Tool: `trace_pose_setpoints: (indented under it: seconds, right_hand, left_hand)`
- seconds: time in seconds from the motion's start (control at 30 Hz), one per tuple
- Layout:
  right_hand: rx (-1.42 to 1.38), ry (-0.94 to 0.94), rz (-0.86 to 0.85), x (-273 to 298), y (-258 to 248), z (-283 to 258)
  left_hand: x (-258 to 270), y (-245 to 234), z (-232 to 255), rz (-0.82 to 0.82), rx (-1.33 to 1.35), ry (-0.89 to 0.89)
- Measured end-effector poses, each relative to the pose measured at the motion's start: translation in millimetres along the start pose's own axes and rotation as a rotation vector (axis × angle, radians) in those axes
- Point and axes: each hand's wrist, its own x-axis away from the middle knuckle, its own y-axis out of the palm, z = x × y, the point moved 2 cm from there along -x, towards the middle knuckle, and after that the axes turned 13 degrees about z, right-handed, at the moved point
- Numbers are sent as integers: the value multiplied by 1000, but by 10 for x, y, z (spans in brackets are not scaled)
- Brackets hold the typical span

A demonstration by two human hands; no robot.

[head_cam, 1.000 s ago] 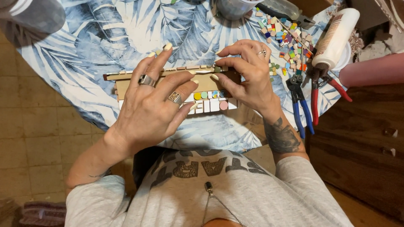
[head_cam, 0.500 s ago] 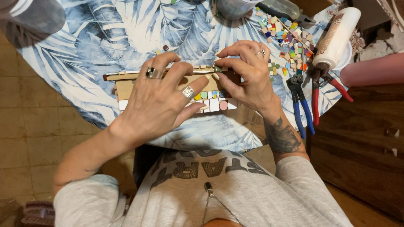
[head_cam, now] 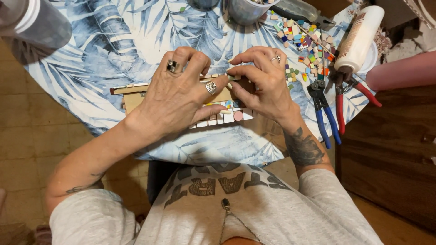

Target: Decorating a small wooden box by gluing individual mosaic tiles onto its surface and adjusting them with a wooden stick.

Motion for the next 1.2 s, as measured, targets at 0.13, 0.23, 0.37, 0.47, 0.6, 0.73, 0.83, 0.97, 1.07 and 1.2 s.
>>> trace_pose_setpoints:
  seconds: [0.13,0.23,0.37,0.47,0.6,0.73,0.83,0.97,1.07,1.2]
  right_hand:
    - [-4,4,-3,-12,-6,-17]
    - [9,8,3,-13,-2,-19]
    - [-1,23,-7,-20,-6,-22]
    - [-4,28,-17,-17,-8,-19]
    - [-11,28,-25,-16,-9,-19]
    - [-19,32,-22,-16,-8,-16]
    - [-17,26,-18,-11,-11,-9]
    - [-37,39,-52,-13,-65,-9]
    - [-87,50,-62,3,-113,11]
    - [-117,73,-41,93,-160,93]
  left_hand:
    - [-7,13,0,-8,20,-5]
    - [-13,29,-2,3,19,14]
    - [-10,56,-1,12,32,17]
    - [-16,59,2,12,13,27]
    - [-14,65,0,9,22,28]
    - [-20,75,0,15,82,-8]
    - [-27,68,0,13,77,-7]
    - [-35,64,2,7,101,-20]
    - [-41,55,2,-10,92,-19]
    - [-43,55,9,-16,82,-10]
